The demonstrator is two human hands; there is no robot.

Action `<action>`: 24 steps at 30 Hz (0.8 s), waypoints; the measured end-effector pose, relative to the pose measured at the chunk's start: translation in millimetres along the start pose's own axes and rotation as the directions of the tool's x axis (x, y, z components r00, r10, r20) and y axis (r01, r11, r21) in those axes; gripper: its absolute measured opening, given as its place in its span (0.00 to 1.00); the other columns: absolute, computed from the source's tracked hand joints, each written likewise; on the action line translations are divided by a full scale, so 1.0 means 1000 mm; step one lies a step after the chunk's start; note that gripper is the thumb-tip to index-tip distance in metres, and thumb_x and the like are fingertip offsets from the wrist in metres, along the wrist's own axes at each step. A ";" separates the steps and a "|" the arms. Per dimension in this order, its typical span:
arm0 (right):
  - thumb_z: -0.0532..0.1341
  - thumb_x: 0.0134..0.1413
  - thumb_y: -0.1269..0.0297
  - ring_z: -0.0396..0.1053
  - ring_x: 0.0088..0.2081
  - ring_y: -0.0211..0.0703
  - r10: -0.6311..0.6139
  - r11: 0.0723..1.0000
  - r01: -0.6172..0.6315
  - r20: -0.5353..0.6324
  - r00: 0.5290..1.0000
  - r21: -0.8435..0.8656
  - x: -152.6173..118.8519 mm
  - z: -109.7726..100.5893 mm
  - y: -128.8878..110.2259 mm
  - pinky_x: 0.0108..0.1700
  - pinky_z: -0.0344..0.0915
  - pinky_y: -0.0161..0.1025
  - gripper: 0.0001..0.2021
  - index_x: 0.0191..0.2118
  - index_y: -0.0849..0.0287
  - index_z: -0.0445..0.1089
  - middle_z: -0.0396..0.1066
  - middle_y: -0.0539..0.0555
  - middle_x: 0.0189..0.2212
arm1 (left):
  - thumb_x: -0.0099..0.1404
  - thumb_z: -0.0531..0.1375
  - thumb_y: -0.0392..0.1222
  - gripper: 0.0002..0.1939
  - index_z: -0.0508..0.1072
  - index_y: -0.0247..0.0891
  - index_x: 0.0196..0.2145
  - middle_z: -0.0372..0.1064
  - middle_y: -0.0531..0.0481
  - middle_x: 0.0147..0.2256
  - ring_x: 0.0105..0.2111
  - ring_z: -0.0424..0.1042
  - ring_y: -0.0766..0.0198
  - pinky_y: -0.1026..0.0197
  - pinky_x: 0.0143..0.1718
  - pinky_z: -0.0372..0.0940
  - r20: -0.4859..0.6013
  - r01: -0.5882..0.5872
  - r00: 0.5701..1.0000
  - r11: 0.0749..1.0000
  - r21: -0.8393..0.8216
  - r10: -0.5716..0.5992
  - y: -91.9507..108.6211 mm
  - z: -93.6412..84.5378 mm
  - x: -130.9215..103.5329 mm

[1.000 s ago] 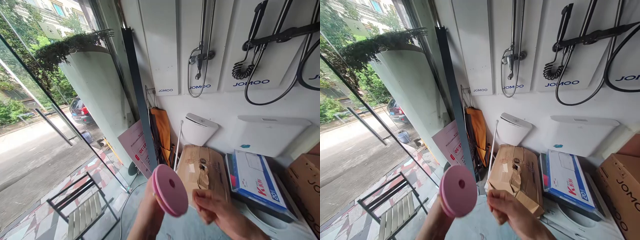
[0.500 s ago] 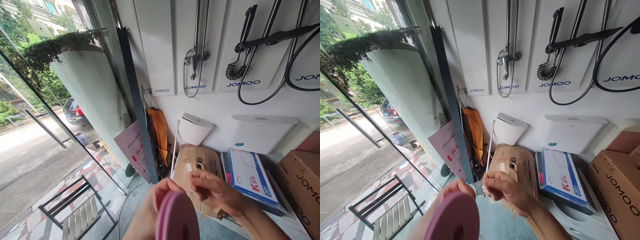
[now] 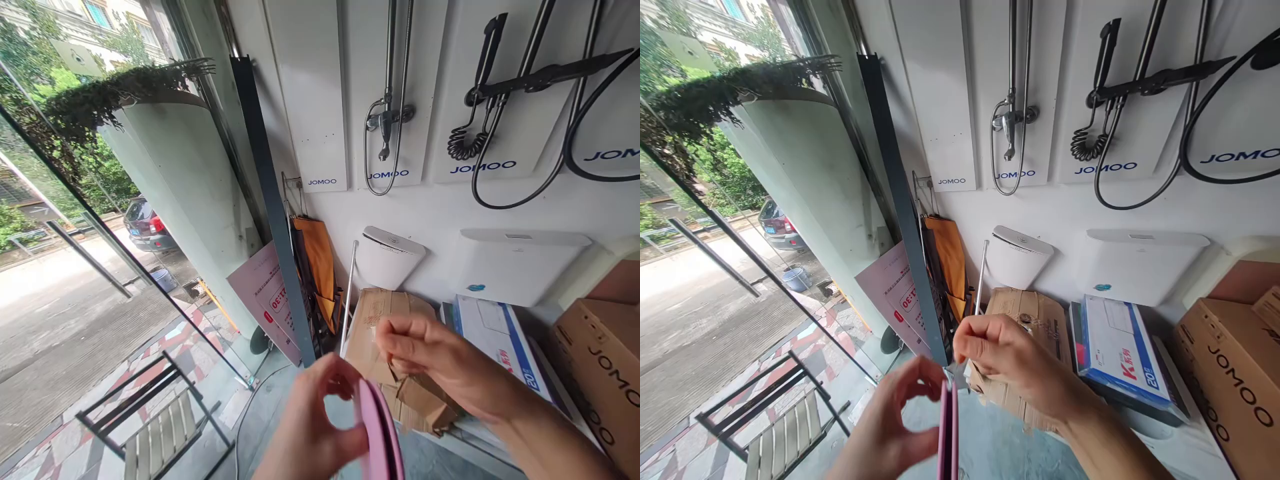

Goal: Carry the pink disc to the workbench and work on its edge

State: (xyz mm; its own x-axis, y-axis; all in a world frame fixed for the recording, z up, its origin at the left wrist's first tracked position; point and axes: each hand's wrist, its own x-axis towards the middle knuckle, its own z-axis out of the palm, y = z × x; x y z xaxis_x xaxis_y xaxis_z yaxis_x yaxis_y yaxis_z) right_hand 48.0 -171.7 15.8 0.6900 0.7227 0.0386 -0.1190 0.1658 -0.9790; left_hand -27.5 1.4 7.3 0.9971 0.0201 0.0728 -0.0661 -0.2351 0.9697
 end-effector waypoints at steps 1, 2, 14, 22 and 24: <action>0.59 0.52 0.53 0.48 0.23 0.33 -0.008 0.999 0.009 0.022 1.000 -0.052 -0.006 0.004 -0.004 0.27 0.46 0.35 0.14 0.24 0.59 0.66 0.53 0.45 0.19 | 0.43 0.67 0.36 0.12 0.69 0.38 0.28 0.69 0.51 0.29 0.31 0.67 0.63 0.62 0.37 0.63 -0.115 -0.040 0.992 0.997 0.070 0.048 -0.001 -0.002 0.003; 0.60 0.51 0.54 0.51 0.25 0.34 0.009 0.995 -0.005 0.044 0.999 -0.102 -0.011 0.008 -0.004 0.29 0.48 0.35 0.14 0.24 0.59 0.67 0.56 0.46 0.20 | 0.45 0.66 0.37 0.13 0.69 0.38 0.30 0.69 0.51 0.30 0.33 0.68 0.62 0.62 0.38 0.63 -0.241 -0.054 0.968 0.997 0.052 0.065 -0.002 -0.005 0.006; 0.60 0.51 0.53 0.50 0.24 0.34 0.024 0.999 -0.022 0.047 0.999 -0.031 -0.013 0.017 0.000 0.28 0.47 0.34 0.14 0.24 0.58 0.66 0.55 0.46 0.20 | 0.45 0.64 0.32 0.12 0.70 0.39 0.29 0.68 0.51 0.30 0.32 0.67 0.63 0.62 0.38 0.63 -0.182 -0.052 0.980 0.986 0.156 0.080 -0.001 -0.009 -0.007; 0.59 0.49 0.53 0.44 0.23 0.32 0.151 0.979 -0.177 0.227 0.962 0.100 0.019 0.028 0.036 0.26 0.43 0.34 0.16 0.22 0.60 0.62 0.50 0.44 0.19 | 0.44 0.65 0.42 0.11 0.68 0.38 0.26 0.64 0.53 0.23 0.21 0.62 0.68 0.66 0.22 0.59 -0.181 0.085 0.975 0.971 -0.223 -0.127 0.006 -0.018 -0.040; 0.59 0.50 0.52 0.46 0.24 0.33 0.078 0.986 -0.113 0.259 0.963 0.125 0.022 0.036 0.029 0.27 0.46 0.34 0.16 0.23 0.59 0.63 0.51 0.45 0.20 | 0.41 0.65 0.34 0.11 0.70 0.38 0.25 0.65 0.53 0.24 0.25 0.64 0.67 0.65 0.27 0.61 -0.198 0.073 0.978 0.997 0.014 -0.069 0.009 -0.019 -0.053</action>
State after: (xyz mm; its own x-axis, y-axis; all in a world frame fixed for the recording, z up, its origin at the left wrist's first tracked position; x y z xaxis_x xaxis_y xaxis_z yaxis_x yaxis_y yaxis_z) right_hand 34.4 -127.2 -4.8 0.4699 0.8826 0.0131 -0.2843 0.1653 -0.9444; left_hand -81.3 16.3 16.6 0.9723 0.2282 0.0502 0.0078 -0.2466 0.9691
